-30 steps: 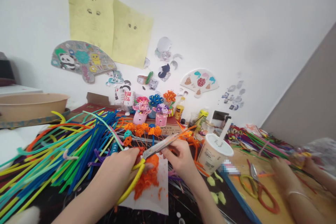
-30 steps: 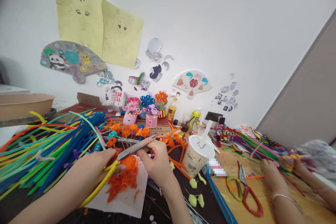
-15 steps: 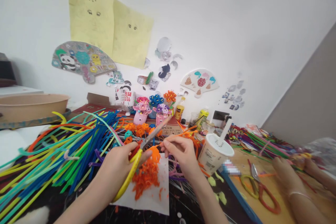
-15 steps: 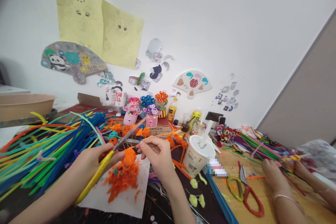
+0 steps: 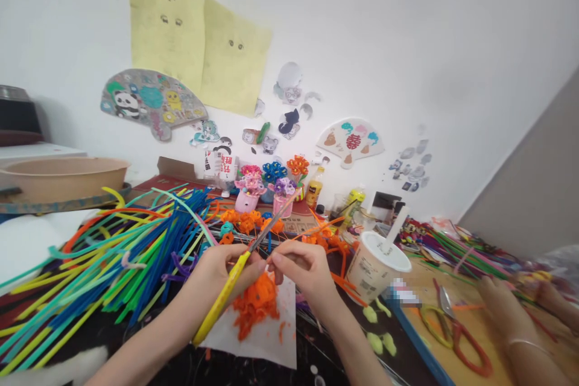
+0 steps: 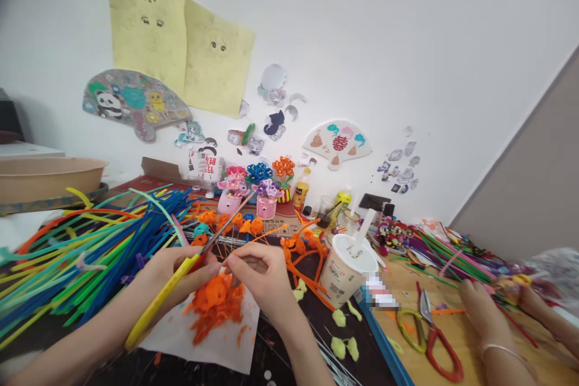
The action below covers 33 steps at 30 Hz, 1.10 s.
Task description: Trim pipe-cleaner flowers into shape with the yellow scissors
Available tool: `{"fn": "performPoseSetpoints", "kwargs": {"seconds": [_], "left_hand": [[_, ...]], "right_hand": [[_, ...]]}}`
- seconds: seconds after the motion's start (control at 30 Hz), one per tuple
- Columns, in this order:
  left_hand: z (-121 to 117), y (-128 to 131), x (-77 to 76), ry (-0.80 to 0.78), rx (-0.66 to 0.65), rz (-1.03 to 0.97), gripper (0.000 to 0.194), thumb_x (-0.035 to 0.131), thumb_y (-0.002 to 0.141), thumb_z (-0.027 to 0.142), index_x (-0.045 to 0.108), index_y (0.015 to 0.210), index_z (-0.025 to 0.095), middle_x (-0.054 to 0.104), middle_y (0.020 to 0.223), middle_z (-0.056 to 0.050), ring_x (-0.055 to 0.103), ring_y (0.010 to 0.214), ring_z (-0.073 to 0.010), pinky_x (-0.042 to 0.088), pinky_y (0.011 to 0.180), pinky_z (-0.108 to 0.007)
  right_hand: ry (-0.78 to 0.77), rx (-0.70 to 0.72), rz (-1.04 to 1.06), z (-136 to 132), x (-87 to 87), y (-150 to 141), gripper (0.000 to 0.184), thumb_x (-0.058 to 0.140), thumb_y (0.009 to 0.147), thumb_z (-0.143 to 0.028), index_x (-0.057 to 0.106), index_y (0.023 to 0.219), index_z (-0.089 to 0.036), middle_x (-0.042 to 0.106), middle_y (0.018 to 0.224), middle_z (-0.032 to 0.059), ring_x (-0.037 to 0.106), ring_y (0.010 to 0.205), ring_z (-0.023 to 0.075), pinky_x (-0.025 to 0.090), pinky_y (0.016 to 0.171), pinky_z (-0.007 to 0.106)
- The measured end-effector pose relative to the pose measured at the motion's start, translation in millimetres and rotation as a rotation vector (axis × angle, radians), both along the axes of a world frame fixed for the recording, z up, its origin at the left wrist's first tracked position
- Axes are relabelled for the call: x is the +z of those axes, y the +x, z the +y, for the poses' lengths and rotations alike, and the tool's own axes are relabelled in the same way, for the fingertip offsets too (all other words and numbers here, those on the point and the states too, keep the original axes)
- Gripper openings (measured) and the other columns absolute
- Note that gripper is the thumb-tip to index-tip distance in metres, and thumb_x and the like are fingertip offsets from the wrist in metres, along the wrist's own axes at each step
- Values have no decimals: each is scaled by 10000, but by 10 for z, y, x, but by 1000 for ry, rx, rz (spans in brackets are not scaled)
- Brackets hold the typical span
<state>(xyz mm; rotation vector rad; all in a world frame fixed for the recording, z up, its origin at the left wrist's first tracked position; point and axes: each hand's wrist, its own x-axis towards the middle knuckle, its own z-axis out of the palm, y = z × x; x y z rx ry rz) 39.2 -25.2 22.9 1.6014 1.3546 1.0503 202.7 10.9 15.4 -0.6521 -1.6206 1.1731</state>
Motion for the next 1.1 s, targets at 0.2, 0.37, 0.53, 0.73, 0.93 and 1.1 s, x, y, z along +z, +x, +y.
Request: {"fn": "performPoseSetpoints", "kwargs": {"seconds": [0.2, 0.37, 0.53, 0.73, 0.93, 1.1], "left_hand": [[-41, 37, 59, -69, 32, -39, 351, 546, 693, 515, 434, 553, 214, 311, 415, 102, 263, 384, -63, 188, 373, -198], [-57, 38, 101, -122, -95, -53, 416, 501, 713, 563, 373, 512, 222, 295, 325, 111, 225, 323, -49, 161, 377, -214], [-107, 67, 109, -167, -135, -114, 490, 525, 704, 611, 353, 470, 217, 305, 300, 102, 230, 314, -42, 151, 396, -223], [-75, 6, -48, -163, -145, -227, 529, 517, 781, 603, 420, 455, 198, 293, 283, 96, 246, 295, -39, 189, 376, -211], [-106, -21, -64, -311, -253, -506, 397, 620, 745, 524, 453, 575, 207, 318, 308, 126, 200, 293, -31, 215, 345, -179], [-94, 6, -34, -292, -269, -407, 419, 583, 756, 545, 455, 549, 204, 302, 293, 119, 206, 282, -31, 203, 345, -184]], "right_hand": [[7, -79, 49, 27, 15, 25, 199, 699, 743, -358, 698, 687, -168, 641, 597, 9, 546, 470, 107, 481, 492, 244], [-48, -79, 119, 66, -11, 57, 160, 736, 716, -319, 699, 722, -164, 656, 617, 6, 554, 470, 103, 468, 491, 242], [-78, -46, 108, 78, -28, 70, 170, 763, 692, -321, 698, 705, -164, 634, 574, -9, 551, 474, 101, 454, 486, 230], [-93, 46, 78, 34, 3, 74, 153, 751, 707, -310, 712, 692, -164, 668, 614, 6, 559, 494, 102, 469, 497, 228], [-115, 106, 89, 9, 1, 65, 123, 758, 713, -283, 723, 723, -166, 683, 649, 9, 582, 521, 96, 490, 511, 207], [-98, 142, 108, -6, 8, 62, 112, 753, 718, -263, 707, 698, -164, 671, 654, 8, 575, 521, 89, 484, 500, 195]]}}
